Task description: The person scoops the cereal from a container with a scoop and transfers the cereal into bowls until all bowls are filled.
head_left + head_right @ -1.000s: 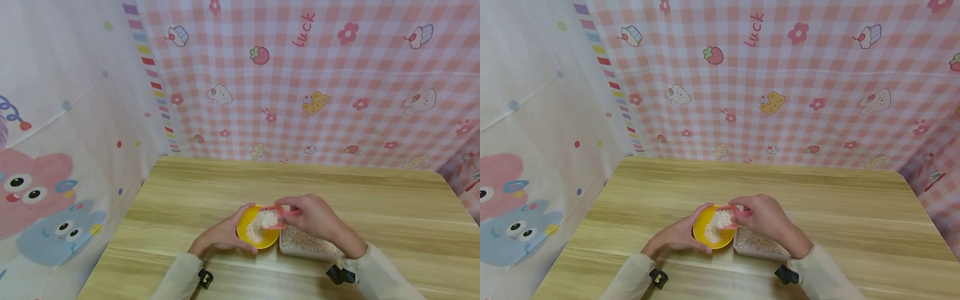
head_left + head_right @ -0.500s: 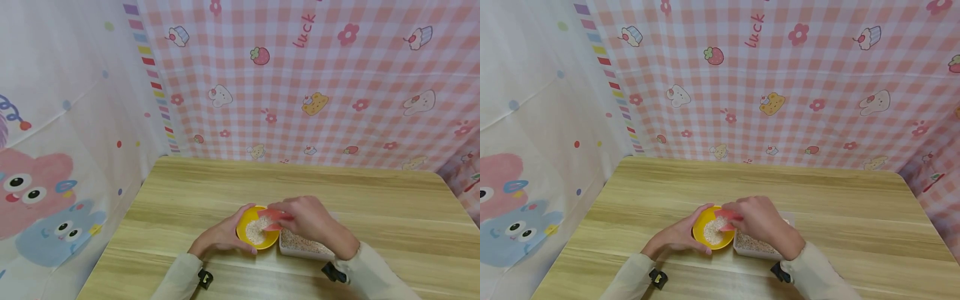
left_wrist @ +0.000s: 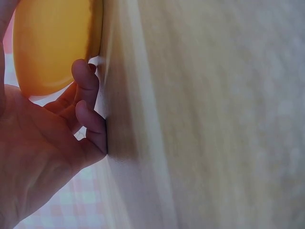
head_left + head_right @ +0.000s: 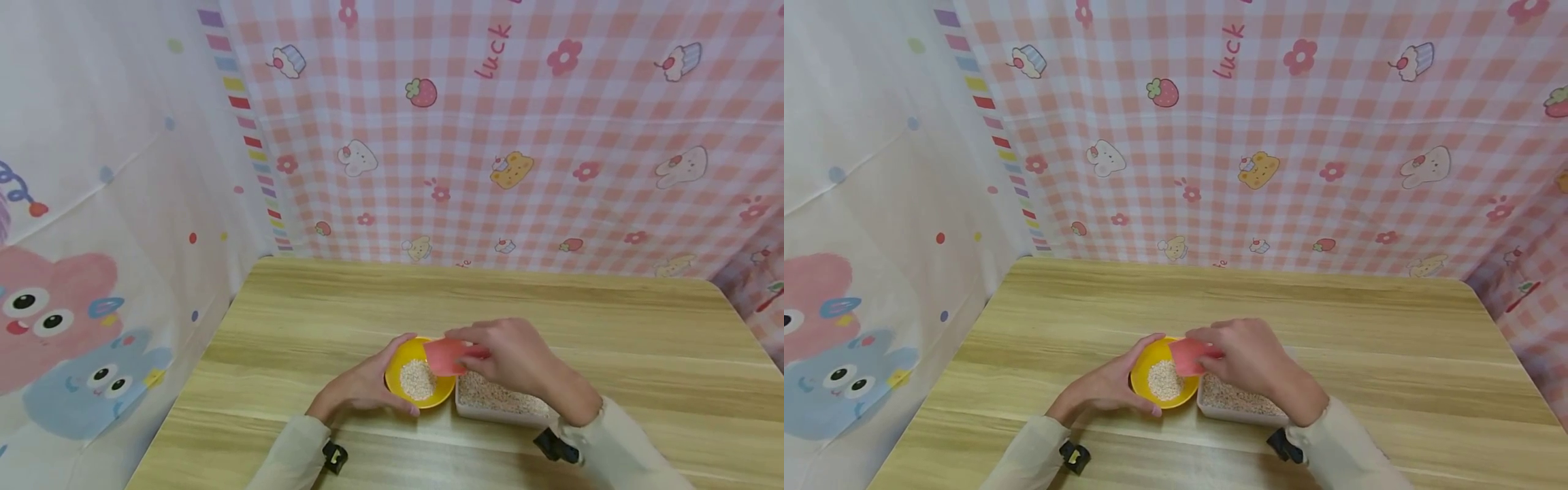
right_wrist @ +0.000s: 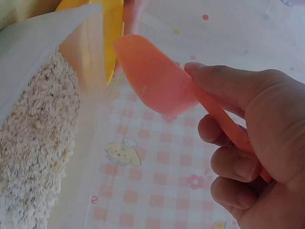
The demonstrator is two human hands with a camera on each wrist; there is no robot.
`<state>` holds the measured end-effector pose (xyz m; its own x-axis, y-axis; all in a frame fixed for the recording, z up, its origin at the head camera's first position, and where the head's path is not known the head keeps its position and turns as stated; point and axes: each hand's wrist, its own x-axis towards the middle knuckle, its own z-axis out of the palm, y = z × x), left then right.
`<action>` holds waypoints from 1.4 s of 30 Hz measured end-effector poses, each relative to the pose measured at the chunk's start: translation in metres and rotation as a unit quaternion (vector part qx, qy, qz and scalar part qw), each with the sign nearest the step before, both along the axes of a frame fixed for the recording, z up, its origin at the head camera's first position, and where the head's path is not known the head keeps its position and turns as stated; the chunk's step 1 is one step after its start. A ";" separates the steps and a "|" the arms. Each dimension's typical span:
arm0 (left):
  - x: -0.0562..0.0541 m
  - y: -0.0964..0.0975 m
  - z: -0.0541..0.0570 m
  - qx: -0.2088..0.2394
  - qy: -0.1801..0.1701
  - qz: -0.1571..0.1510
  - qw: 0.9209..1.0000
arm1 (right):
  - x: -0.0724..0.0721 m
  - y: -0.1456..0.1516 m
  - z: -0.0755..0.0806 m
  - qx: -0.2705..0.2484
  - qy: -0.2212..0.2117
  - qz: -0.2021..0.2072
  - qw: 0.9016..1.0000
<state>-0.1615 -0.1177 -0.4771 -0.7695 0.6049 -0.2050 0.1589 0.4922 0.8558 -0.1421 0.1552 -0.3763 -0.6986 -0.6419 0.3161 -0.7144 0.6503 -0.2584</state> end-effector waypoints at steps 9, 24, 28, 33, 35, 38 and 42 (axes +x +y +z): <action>0.000 0.001 0.000 -0.007 0.008 0.003 1.000 | 0.007 0.031 0.004 -0.062 -0.052 -0.050 0.995; 0.001 0.002 -0.001 -0.016 0.008 0.003 1.000 | 0.026 0.077 -0.004 -0.106 -0.044 -0.074 0.991; 0.001 0.002 0.000 -0.020 0.006 0.008 1.000 | 0.030 0.085 -0.010 -0.108 -0.068 -0.085 0.988; 0.001 0.003 0.000 -0.018 0.003 0.013 1.000 | 0.034 0.092 -0.018 -0.108 -0.083 -0.092 0.986; 0.001 0.003 -0.001 -0.017 0.002 0.014 1.000 | 0.035 0.094 -0.021 -0.110 -0.088 -0.094 0.986; 0.001 0.003 0.000 -0.016 0.001 0.014 1.000 | 0.038 0.097 -0.027 -0.114 -0.102 -0.100 0.983; 0.002 0.003 0.001 -0.016 -0.002 0.014 1.000 | 0.041 0.100 -0.034 -0.121 -0.119 -0.102 0.980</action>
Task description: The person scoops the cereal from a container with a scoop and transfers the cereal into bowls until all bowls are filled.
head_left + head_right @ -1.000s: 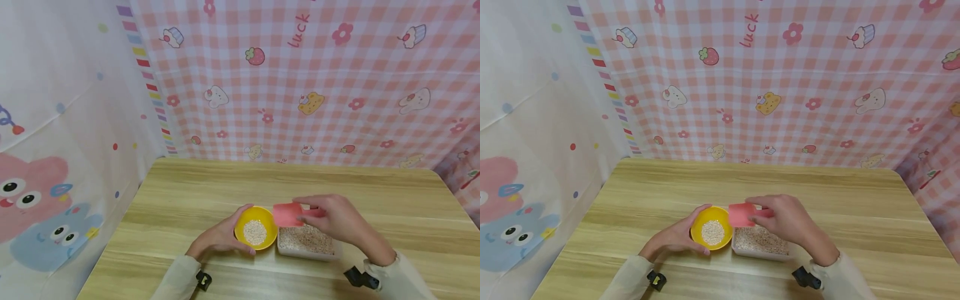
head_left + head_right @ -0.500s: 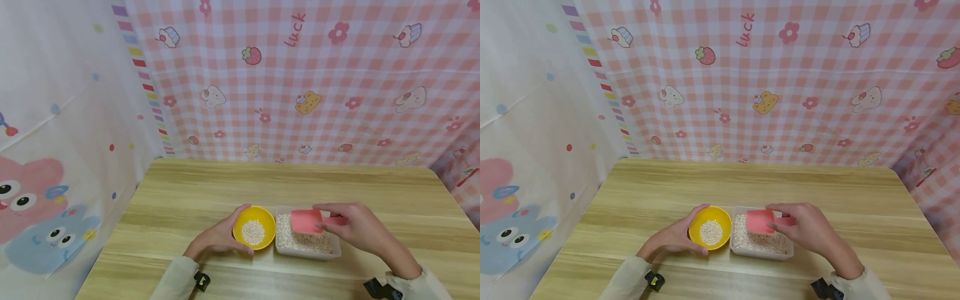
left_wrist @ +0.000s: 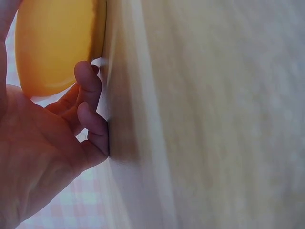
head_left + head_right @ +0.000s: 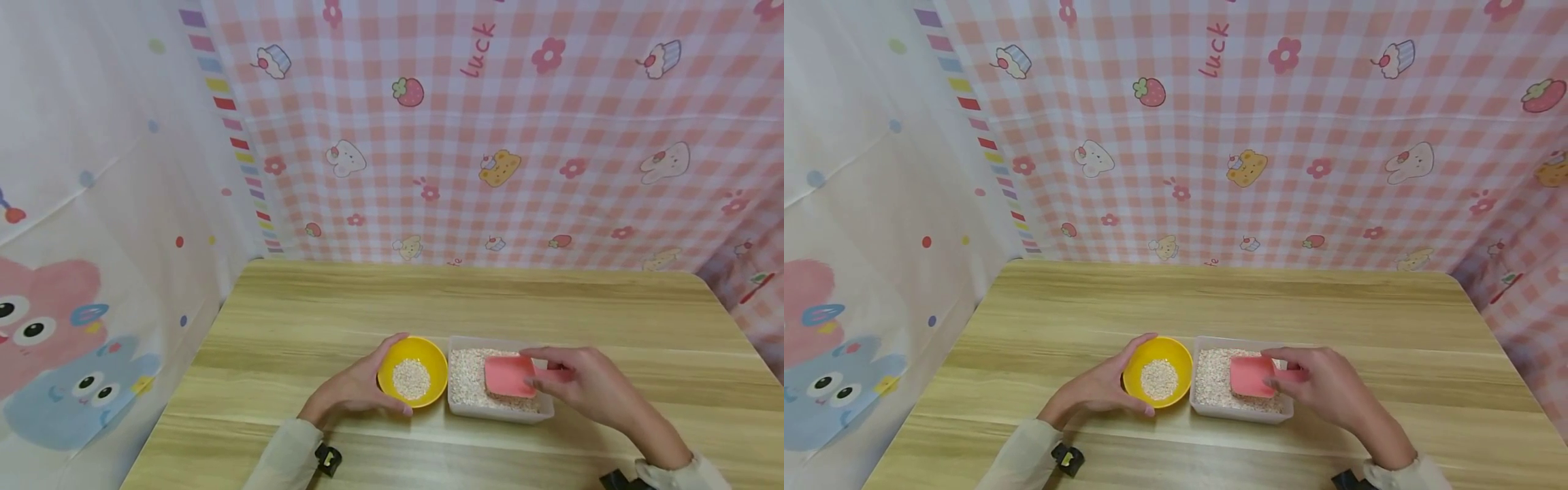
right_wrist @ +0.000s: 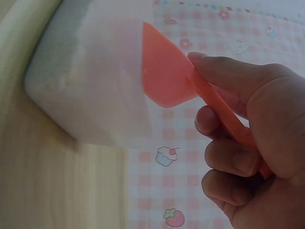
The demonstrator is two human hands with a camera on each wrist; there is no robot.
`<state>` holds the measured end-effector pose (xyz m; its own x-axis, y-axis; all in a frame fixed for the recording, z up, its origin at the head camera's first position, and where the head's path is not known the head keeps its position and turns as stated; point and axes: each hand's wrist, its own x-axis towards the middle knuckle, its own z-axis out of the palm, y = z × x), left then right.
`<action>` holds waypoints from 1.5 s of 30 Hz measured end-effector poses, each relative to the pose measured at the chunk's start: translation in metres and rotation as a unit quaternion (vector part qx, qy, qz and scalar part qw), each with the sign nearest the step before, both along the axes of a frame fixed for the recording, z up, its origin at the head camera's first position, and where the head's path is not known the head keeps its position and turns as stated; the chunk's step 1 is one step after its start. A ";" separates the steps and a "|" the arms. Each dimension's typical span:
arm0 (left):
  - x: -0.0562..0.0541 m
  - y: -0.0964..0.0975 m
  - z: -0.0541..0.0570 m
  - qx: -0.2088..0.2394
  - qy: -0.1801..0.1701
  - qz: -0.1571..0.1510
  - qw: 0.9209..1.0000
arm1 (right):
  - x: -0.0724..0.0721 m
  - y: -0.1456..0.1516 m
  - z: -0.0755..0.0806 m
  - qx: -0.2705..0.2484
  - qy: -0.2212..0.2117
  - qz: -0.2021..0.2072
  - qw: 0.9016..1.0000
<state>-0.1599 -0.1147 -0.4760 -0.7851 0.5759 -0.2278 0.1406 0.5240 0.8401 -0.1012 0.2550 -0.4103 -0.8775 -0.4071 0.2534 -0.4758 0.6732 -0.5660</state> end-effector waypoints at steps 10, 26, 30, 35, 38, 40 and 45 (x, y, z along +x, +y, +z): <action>0.001 0.001 0.001 0.000 -0.001 0.003 1.000 | 0.001 0.000 -0.011 0.011 -0.034 0.010 0.999; 0.016 0.033 0.034 -0.050 0.190 0.065 0.978 | -0.001 -0.004 -0.003 0.079 -0.070 0.018 0.994; 0.022 0.050 0.042 -0.048 0.200 0.033 0.978 | -0.001 -0.006 -0.004 0.089 -0.065 0.017 0.994; 0.026 0.067 0.048 -0.073 0.181 0.000 0.981 | -0.001 -0.008 -0.007 0.090 -0.057 0.010 0.994; 0.027 0.074 0.050 -0.084 0.160 -0.002 0.983 | 0.000 -0.009 -0.008 0.077 -0.048 0.012 0.996; 0.027 0.078 0.050 -0.091 0.152 -0.002 0.984 | -0.001 -0.009 -0.009 0.067 -0.042 0.017 0.997; 0.026 0.083 0.047 -0.107 0.138 0.000 0.985 | -0.001 -0.012 -0.011 0.059 -0.038 0.017 0.997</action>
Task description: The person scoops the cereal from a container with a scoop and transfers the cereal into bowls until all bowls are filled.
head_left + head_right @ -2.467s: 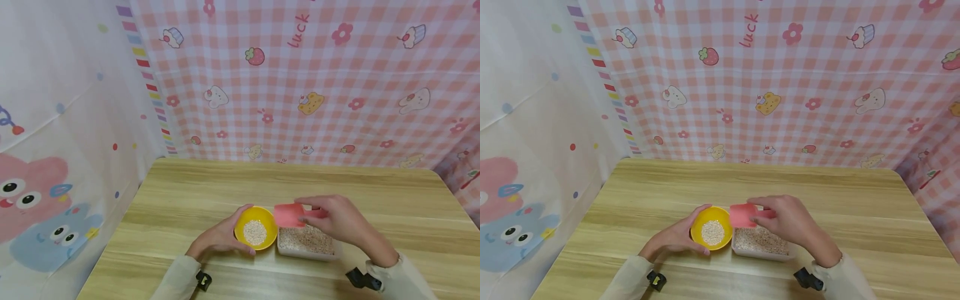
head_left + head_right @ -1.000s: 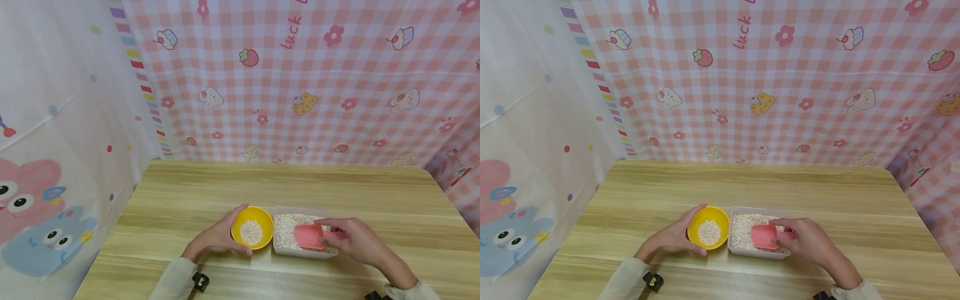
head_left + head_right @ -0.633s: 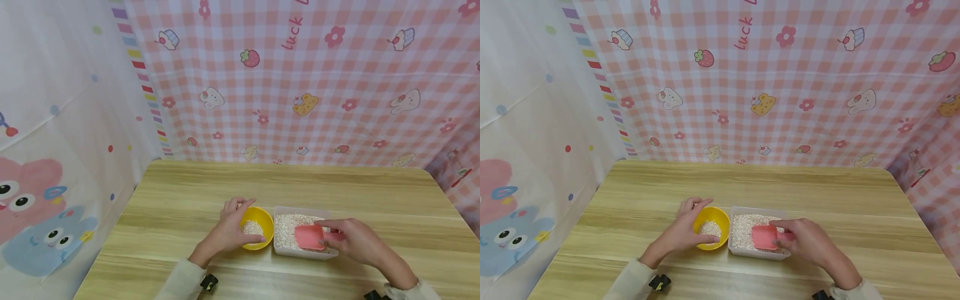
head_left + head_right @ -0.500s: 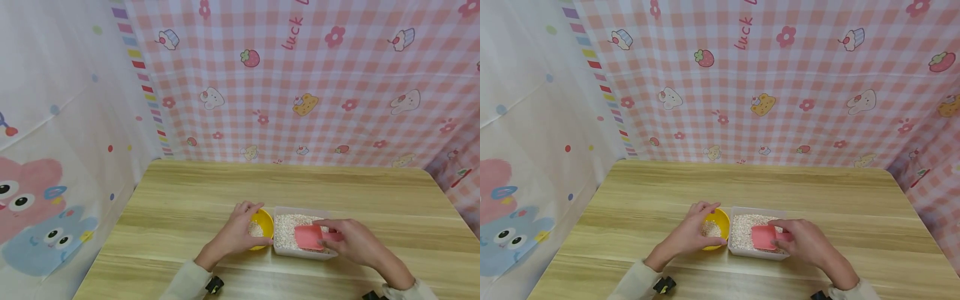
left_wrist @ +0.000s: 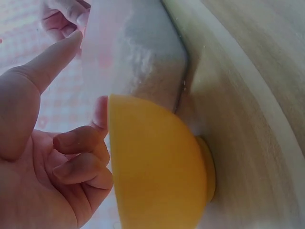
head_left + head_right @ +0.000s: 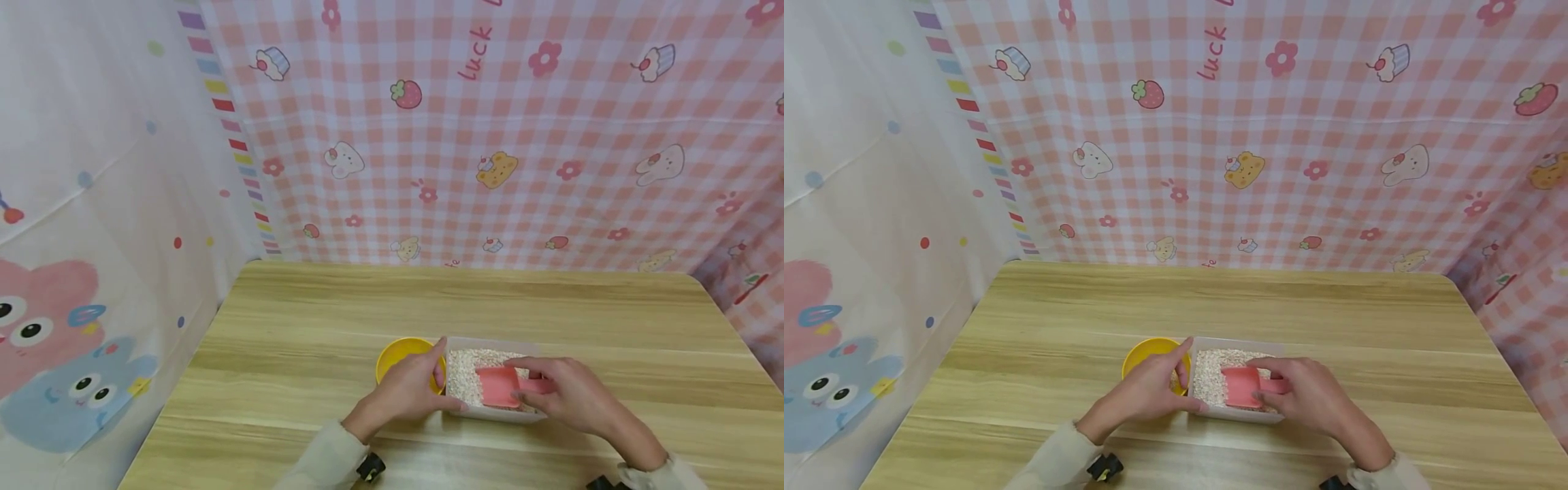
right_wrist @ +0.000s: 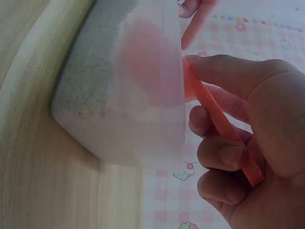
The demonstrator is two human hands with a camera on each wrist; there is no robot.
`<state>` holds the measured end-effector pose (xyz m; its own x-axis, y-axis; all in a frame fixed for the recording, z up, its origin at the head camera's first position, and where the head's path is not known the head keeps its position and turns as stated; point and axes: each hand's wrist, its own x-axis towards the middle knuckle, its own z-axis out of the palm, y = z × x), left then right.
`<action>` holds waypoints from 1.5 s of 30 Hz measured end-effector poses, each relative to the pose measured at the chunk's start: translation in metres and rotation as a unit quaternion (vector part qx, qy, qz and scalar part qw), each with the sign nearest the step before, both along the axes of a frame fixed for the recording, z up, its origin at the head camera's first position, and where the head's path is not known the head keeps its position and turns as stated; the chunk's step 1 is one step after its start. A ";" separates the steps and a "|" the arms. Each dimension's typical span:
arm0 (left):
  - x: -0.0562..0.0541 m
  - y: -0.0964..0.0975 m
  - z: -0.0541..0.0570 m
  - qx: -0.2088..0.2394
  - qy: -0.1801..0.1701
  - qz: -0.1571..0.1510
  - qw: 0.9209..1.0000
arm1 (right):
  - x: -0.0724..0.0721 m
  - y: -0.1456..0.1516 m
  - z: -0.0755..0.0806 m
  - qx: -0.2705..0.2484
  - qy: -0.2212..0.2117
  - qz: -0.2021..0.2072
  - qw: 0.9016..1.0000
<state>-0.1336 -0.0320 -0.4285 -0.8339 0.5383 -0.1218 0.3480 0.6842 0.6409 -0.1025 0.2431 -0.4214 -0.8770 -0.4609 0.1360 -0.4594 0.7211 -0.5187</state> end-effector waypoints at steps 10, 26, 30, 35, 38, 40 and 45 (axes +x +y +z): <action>-0.002 0.003 -0.004 -0.003 -0.031 -0.002 1.000 | 0.000 -0.006 -0.003 0.004 -0.004 -0.010 1.000; -0.002 0.008 -0.002 -0.007 -0.041 0.003 0.999 | -0.006 -0.029 -0.010 0.012 0.003 -0.012 1.000; -0.003 0.008 -0.002 -0.005 -0.045 0.007 0.999 | -0.007 -0.033 -0.012 0.016 0.003 -0.022 1.000; -0.004 0.007 -0.002 -0.005 -0.050 0.011 0.999 | -0.006 -0.034 -0.012 0.002 0.006 -0.029 1.000; -0.004 0.006 -0.002 -0.010 -0.048 0.013 0.999 | -0.004 -0.033 -0.011 -0.006 -0.003 -0.036 0.999; -0.004 0.006 -0.002 -0.011 -0.047 0.012 0.999 | -0.003 -0.032 -0.010 -0.012 -0.017 -0.047 0.999; -0.004 0.007 -0.003 -0.005 -0.047 0.008 0.999 | 0.000 -0.025 -0.008 -0.041 -0.060 -0.075 0.994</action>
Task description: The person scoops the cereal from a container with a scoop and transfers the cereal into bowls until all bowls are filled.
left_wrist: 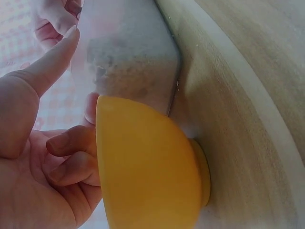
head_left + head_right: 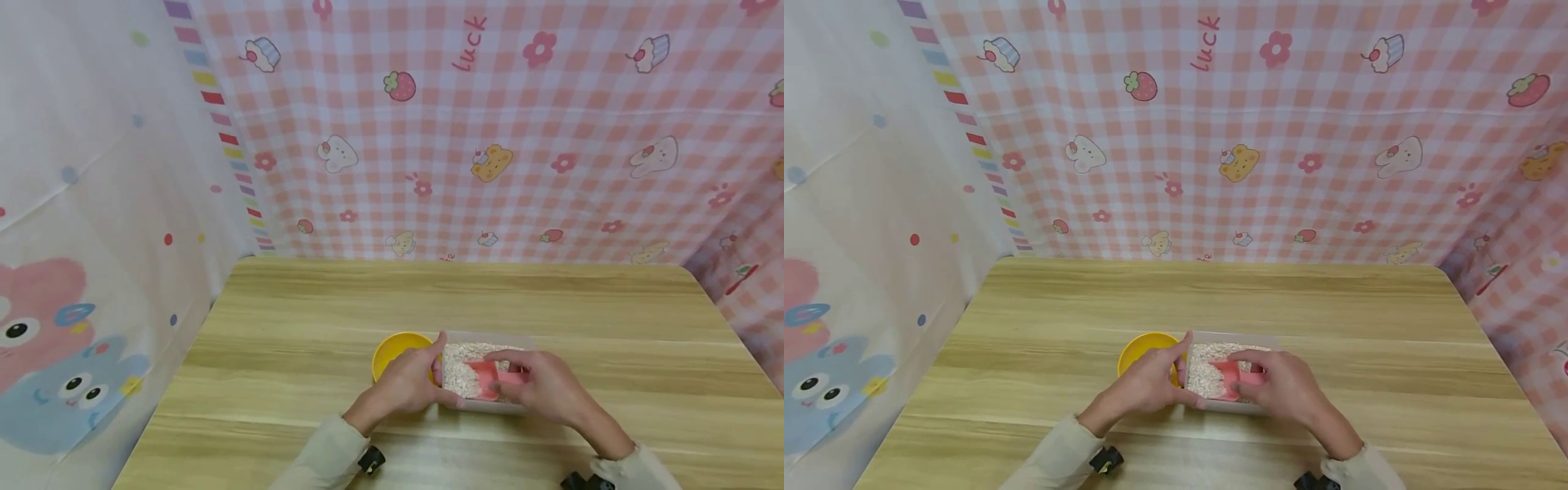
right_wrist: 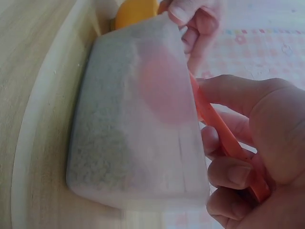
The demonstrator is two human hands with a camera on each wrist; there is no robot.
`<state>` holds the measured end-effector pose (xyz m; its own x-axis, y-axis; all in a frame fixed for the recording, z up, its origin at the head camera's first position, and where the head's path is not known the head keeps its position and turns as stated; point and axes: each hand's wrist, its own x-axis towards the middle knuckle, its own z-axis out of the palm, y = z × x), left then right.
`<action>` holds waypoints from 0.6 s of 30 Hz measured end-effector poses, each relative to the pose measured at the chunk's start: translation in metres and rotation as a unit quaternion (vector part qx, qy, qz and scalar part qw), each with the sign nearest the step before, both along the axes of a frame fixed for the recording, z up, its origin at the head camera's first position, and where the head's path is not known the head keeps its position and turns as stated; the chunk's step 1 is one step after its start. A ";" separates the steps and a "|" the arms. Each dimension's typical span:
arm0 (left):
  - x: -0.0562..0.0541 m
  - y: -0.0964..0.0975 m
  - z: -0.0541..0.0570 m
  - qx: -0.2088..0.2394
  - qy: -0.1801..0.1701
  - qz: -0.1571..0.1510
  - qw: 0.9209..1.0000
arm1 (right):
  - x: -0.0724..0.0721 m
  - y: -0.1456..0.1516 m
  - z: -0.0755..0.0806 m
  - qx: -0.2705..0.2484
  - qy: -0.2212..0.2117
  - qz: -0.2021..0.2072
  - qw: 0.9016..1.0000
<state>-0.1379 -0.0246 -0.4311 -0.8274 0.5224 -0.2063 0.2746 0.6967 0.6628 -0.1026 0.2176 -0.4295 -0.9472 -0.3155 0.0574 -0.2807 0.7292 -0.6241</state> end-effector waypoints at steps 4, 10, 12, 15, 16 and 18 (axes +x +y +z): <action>0.000 0.000 -0.001 0.002 0.000 0.001 1.000 | 0.001 0.006 0.000 -0.043 -0.036 -0.010 0.998; 0.000 0.000 -0.001 0.000 0.000 0.002 1.000 | 0.002 0.012 -0.003 -0.088 -0.057 -0.012 0.994; 0.000 0.000 0.000 -0.001 0.002 0.002 1.000 | 0.002 0.013 -0.003 -0.104 -0.062 -0.011 0.993; 0.000 0.000 0.000 -0.003 0.004 0.001 1.000 | 0.003 0.014 -0.004 -0.124 -0.071 -0.011 0.990; 0.000 0.000 0.000 -0.004 0.006 0.001 1.000 | 0.003 0.015 -0.005 -0.128 -0.073 -0.013 0.989; 0.000 0.000 0.000 -0.005 0.008 -0.001 1.000 | 0.003 0.016 -0.006 -0.137 -0.077 -0.015 0.987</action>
